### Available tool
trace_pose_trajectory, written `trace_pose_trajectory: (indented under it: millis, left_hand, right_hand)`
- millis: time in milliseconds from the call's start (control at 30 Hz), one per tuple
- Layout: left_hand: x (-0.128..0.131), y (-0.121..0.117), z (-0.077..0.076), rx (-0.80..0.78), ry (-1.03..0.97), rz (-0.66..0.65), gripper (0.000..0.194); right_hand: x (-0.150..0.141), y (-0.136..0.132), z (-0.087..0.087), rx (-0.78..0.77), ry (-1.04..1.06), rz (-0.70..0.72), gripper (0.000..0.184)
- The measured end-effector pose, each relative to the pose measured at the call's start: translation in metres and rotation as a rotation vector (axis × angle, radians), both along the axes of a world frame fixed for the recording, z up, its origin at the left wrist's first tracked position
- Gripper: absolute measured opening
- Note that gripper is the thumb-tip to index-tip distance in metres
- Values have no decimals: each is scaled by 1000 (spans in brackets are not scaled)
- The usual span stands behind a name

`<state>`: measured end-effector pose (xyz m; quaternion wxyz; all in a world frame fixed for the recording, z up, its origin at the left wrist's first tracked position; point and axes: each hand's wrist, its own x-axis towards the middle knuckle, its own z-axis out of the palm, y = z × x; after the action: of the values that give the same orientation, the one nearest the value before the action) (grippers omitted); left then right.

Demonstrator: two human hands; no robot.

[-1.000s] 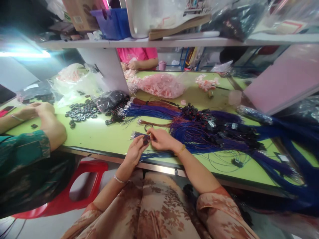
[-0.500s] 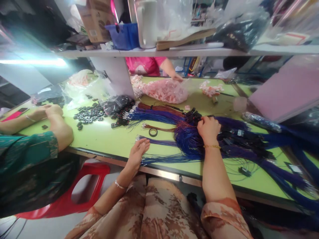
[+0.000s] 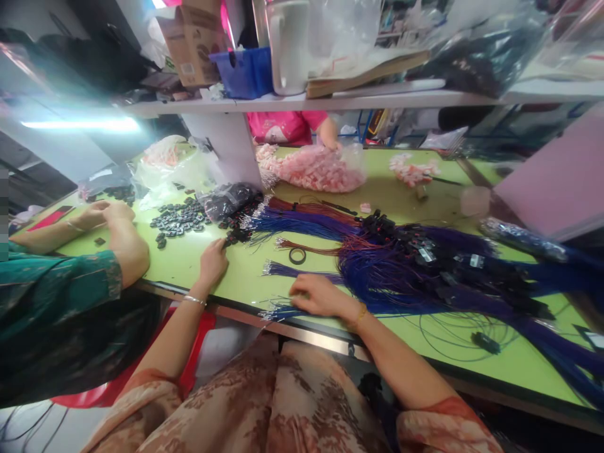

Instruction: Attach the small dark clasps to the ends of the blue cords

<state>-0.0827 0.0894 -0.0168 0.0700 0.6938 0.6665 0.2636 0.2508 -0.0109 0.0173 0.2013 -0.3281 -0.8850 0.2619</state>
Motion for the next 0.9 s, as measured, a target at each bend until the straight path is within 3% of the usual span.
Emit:
trace_pose_trajectory:
  millis: [133,400,633,733,900]
  left_hand:
    - [-1,-14,-4,38,61,46,38]
    - [-9,-33,3,-38,-6,37,27]
    - [-6,-57,6,-4,118,-42,17]
    - [-3,-63,4,-9,128,-59,19]
    - [6,-68,4,14,-17,-56,30]
  right_hand:
    - [-6,-1,-16,5,-170,-40,15]
    - [-10,-2,-19,100,-299,-73,17]
    - [-14,-1,-20,-41,-43,-247,11]
    - [-18,-2,-16,-87,70,-253,10]
    - [-24,-4,-13,-110,165,-247,8]
